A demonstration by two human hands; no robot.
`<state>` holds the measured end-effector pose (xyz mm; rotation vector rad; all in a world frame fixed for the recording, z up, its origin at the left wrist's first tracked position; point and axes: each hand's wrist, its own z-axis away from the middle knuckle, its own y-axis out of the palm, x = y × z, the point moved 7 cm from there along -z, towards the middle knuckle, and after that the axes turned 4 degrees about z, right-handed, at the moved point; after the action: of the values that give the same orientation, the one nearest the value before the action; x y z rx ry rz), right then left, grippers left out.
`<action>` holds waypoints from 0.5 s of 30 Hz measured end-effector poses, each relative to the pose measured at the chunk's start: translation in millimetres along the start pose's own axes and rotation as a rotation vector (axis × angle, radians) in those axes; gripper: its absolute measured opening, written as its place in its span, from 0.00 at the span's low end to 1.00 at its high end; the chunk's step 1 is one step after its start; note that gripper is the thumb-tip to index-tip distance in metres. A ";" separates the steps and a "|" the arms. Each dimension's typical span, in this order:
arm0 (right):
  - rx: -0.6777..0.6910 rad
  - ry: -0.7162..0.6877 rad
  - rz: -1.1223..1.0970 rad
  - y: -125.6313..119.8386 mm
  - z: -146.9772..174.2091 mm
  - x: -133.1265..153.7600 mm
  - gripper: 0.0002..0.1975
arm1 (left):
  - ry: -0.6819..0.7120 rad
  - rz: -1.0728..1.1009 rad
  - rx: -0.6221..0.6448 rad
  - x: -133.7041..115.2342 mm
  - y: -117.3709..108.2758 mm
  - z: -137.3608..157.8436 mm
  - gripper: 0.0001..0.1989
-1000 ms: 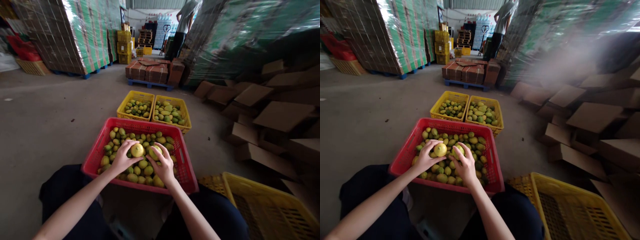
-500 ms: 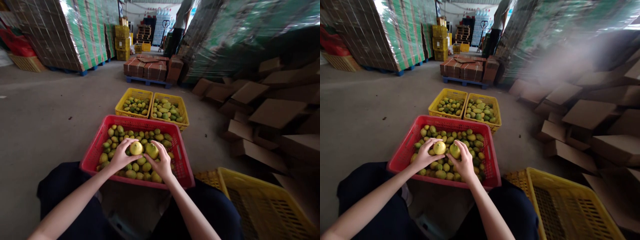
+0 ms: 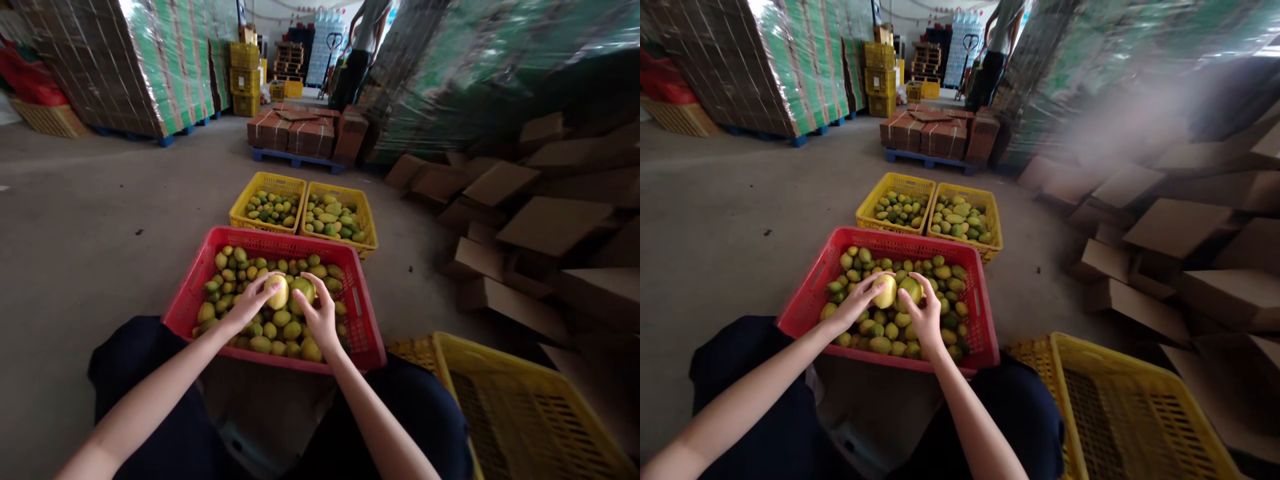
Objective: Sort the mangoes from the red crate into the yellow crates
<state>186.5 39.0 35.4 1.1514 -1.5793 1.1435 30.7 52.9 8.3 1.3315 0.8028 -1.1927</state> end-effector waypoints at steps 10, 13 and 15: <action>0.053 0.776 -0.706 34.8 13.8 -51.2 0.09 | -0.335 0.556 -0.054 30.6 12.9 -1.0 0.16; 0.036 0.966 -0.697 38.3 21.5 -59.6 0.11 | -0.521 0.533 -0.136 45.8 11.0 2.6 0.14; 0.022 1.051 -0.689 38.0 25.7 -63.9 0.12 | -0.615 0.526 -0.134 52.9 11.1 4.9 0.15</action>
<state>160.5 32.4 -38.5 0.7639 -0.3200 0.9998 54.0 37.1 -38.2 0.9021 0.0737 -1.0104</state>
